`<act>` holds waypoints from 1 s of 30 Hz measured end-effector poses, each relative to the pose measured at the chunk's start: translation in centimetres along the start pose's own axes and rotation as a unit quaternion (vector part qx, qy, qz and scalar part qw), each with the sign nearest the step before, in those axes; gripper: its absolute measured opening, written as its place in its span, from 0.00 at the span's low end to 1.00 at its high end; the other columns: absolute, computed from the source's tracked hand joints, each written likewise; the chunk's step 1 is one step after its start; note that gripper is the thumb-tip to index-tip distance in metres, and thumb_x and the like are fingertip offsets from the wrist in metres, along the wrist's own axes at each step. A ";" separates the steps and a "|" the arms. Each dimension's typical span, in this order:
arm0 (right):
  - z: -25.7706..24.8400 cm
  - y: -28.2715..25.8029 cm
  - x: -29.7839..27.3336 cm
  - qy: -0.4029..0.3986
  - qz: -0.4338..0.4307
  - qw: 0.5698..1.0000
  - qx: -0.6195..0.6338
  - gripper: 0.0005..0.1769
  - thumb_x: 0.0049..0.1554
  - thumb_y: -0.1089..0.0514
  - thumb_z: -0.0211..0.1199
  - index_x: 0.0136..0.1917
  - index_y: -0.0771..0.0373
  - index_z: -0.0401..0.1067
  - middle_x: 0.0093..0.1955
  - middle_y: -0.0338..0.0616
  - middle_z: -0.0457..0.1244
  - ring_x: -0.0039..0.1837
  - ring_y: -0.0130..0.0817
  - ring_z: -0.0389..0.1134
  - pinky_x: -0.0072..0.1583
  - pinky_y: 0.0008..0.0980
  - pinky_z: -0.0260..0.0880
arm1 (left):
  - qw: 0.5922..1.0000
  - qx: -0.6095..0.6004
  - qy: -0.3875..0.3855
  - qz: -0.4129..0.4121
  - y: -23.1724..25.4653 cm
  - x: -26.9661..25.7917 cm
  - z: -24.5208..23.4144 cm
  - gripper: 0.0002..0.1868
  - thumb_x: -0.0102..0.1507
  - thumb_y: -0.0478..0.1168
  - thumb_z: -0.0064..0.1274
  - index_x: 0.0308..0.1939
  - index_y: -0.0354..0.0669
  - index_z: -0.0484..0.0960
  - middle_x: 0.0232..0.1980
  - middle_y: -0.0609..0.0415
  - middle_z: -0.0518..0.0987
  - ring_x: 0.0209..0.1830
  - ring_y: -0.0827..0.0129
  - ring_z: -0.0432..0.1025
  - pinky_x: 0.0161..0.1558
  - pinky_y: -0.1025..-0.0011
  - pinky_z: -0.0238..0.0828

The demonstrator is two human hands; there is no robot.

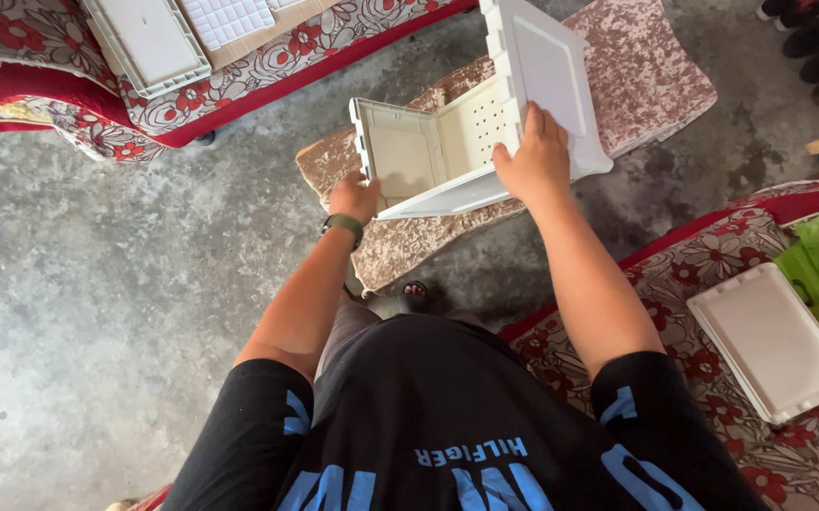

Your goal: The person assembles a white plastic container by inserting a perforated insert into the base and then closing the lid. The person repeatedly opens and closes the container to check the fit.

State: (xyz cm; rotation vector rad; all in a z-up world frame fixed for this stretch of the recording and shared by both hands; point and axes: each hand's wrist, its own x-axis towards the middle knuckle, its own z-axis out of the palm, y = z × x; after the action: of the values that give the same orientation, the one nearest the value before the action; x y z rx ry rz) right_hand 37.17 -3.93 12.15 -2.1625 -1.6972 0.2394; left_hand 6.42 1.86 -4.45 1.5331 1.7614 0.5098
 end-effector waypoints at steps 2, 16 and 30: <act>0.1 0.3 0.1 -0.009 0.011 1.000 0.001 0.48 0.57 0.46 0.67 0.80 0.67 0.50 0.77 0.67 0.51 0.78 0.65 0.50 0.75 0.54 0.52 | 0.999 0.017 -0.002 -0.029 -3.5 0.8 0.7 0.25 0.60 0.55 0.57 0.53 0.41 0.83 0.51 0.37 0.82 0.55 0.46 0.76 0.57 0.56 0.71; -2.8 -0.6 0.6 -0.089 0.113 0.990 -0.001 0.47 0.58 0.52 0.62 0.83 0.61 0.44 0.76 0.76 0.50 0.76 0.70 0.52 0.73 0.52 0.56 | 0.989 0.044 -0.128 -0.064 -10.3 1.5 7.2 0.37 0.66 0.68 0.43 0.50 0.35 0.84 0.57 0.32 0.79 0.63 0.42 0.72 0.64 0.54 0.65; -3.7 2.9 0.4 0.013 0.089 0.989 0.113 0.35 0.54 0.62 0.56 0.76 0.65 0.61 0.66 0.65 0.65 0.69 0.58 0.66 0.67 0.44 0.66 | 0.993 -0.086 -0.061 -0.043 -6.9 2.4 9.4 0.24 0.62 0.56 0.55 0.39 0.36 0.87 0.36 0.40 0.83 0.39 0.47 0.79 0.45 0.54 0.74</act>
State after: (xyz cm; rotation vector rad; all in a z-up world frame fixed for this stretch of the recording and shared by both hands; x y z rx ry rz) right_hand 41.19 -4.81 14.43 -2.1362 -1.3881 0.4296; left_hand 8.67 1.15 -16.14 1.3345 1.6384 0.4998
